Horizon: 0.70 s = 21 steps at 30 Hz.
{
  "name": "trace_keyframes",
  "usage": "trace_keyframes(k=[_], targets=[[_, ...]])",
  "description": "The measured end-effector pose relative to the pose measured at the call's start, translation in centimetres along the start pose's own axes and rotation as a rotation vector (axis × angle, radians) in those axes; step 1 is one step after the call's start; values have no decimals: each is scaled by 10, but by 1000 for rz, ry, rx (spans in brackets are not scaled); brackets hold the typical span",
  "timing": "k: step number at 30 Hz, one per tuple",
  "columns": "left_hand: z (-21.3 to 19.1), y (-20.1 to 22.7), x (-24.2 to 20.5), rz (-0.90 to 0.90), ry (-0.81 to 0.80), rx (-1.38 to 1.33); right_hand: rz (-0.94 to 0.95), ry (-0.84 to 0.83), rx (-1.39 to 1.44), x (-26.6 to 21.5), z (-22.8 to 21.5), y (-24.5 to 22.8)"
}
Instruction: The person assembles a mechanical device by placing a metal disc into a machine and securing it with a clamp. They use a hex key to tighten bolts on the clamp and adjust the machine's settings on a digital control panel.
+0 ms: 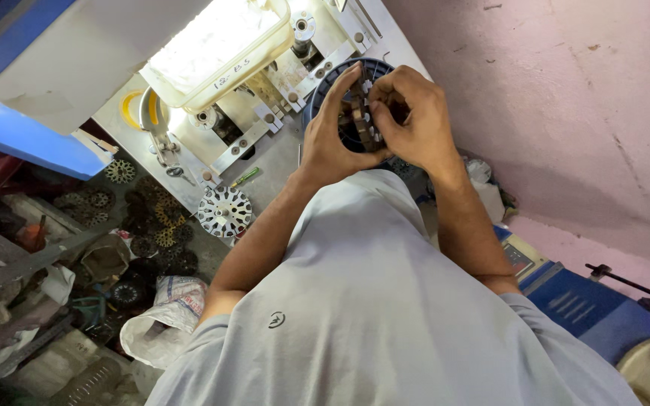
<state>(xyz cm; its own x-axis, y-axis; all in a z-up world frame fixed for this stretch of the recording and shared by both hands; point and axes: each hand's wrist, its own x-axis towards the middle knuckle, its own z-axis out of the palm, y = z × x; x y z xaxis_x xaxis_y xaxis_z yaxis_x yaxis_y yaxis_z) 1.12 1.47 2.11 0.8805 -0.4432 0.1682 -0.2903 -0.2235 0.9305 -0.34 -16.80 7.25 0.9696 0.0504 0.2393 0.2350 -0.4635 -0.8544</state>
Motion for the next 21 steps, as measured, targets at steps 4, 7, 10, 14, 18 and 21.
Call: trace_keyframes(k=[4, 7, 10, 14, 18, 21], targets=[[17, -4, 1, 274, 208, 57, -52, -31, -85, -1, -1, -13], [21, -7, 1, 289, 228, 77, 59, -52, -45, -3, -5, -17], [18, -8, 0, 277, 212, 110, 249, -73, 105, -5, -14, -10], [19, -7, 0, 277, 219, 149, 122, -53, 46, -8, -10, 8], [18, -7, 0, 233, 185, 134, 50, -56, 48, -7, -7, 12], [7, -10, -6, 285, 144, 101, 112, -55, 139, -2, -11, 8]])
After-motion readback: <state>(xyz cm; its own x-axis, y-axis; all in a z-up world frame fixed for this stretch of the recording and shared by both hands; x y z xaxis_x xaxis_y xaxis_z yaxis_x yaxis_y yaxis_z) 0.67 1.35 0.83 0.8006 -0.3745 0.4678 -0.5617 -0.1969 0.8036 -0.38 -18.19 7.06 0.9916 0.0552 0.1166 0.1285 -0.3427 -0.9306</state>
